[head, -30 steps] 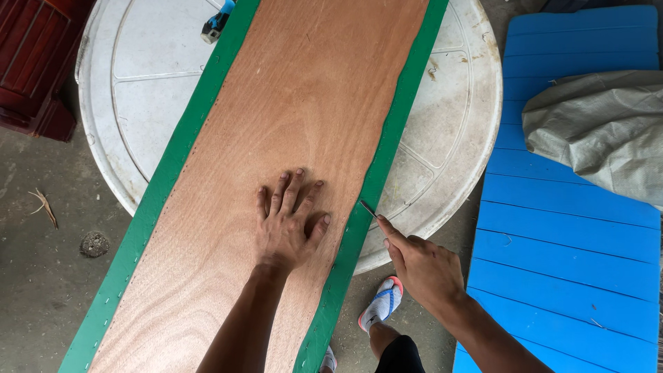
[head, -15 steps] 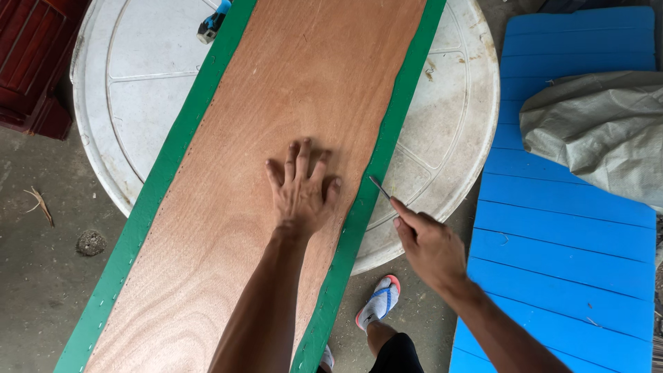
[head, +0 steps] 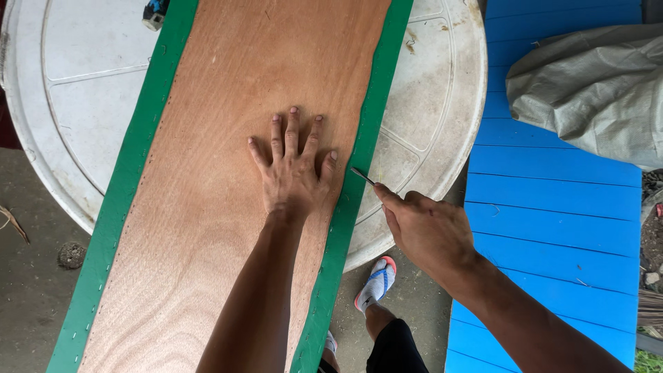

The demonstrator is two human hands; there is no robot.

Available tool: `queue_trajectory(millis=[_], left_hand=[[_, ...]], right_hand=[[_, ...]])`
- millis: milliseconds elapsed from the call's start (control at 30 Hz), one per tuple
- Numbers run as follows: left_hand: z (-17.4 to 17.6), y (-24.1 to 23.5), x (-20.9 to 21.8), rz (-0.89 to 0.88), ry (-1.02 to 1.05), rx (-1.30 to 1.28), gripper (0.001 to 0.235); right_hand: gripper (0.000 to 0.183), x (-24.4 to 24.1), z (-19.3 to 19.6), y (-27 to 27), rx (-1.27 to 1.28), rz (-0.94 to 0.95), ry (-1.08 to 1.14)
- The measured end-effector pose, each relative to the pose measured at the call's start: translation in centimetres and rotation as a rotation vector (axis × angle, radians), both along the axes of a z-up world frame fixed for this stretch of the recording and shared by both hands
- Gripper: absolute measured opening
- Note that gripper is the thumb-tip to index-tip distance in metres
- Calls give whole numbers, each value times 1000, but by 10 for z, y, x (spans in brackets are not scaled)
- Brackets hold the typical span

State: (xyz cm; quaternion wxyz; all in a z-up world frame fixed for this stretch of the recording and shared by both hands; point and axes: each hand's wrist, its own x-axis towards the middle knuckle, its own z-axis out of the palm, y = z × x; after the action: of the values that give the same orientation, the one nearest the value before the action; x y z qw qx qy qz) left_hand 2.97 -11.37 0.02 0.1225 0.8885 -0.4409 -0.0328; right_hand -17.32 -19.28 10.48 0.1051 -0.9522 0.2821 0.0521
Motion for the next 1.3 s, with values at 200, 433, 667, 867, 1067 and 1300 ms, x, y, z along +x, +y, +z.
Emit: queue_trajectory(millis=[200, 433, 667, 867, 1067, 1300], left_hand=[[-2, 2, -4, -11, -22, -57, 64], [-10, 4, -5, 10, -2, -93, 57], [-1, 1, -5, 15, -17, -81, 59], [2, 3, -3, 23, -29, -85, 58], [0, 4, -5, 16, -31, -96, 57], [1, 4, -4, 16, -21, -84, 58]], right_hand=[[58, 17, 9, -2, -89, 183, 186], [62, 10, -29, -4, -89, 171, 251], [49, -16, -65, -4, 61, 49, -361], [41, -11, -36, -14, 78, 21, -16], [43, -12, -50, -17, 124, 30, -128], [45, -13, -90, 3, 276, -132, -476]])
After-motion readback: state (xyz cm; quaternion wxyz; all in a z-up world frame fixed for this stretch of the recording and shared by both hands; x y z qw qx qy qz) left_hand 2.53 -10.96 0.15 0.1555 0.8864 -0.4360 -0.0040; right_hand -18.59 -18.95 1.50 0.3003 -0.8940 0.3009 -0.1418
